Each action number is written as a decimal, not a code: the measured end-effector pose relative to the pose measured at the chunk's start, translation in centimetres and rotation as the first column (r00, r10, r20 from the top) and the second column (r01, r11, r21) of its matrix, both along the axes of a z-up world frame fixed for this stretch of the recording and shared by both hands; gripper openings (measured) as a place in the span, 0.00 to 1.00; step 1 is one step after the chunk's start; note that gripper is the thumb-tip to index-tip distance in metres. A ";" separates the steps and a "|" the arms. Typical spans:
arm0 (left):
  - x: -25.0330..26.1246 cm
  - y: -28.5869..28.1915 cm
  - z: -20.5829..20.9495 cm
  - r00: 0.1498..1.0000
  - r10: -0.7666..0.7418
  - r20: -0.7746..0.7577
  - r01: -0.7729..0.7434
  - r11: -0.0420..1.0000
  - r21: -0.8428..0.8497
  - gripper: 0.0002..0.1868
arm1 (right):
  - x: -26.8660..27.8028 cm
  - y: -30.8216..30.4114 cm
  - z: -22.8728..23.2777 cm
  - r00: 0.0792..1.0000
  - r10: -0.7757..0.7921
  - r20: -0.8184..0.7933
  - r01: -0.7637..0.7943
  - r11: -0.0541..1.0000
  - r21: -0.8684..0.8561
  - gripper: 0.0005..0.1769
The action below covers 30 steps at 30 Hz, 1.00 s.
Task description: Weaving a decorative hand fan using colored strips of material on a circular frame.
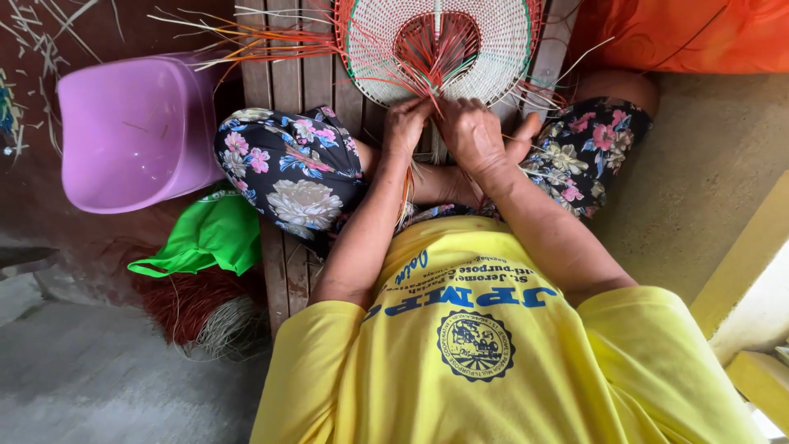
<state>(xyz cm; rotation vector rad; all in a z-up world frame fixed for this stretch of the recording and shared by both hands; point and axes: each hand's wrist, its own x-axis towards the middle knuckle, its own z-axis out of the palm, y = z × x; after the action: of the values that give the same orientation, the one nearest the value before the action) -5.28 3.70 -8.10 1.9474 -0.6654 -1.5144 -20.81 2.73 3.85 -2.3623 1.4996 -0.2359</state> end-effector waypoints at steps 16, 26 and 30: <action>-1.9 -0.1 2.3 0.987 0.159 -0.012 -0.159 0.980 -0.121 0.10 | -2.8 -6.3 3.7 0.119 -0.864 0.490 0.456 0.486 0.746 0.21; -1.4 0.0 1.5 0.992 0.122 0.022 -0.121 0.990 -0.067 0.13 | 0.4 -5.2 0.8 0.984 -0.119 -0.136 0.180 0.696 0.695 0.22; -1.4 -0.1 2.6 0.993 0.120 0.019 -0.119 0.991 -0.066 0.12 | -0.9 -6.0 -0.4 0.975 -0.222 -0.013 0.157 0.647 0.746 0.16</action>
<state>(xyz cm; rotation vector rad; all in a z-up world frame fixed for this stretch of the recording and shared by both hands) -6.73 3.63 -5.48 1.9226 -0.5891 -1.3833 -21.76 -3.25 3.42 -1.5140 1.4295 0.2155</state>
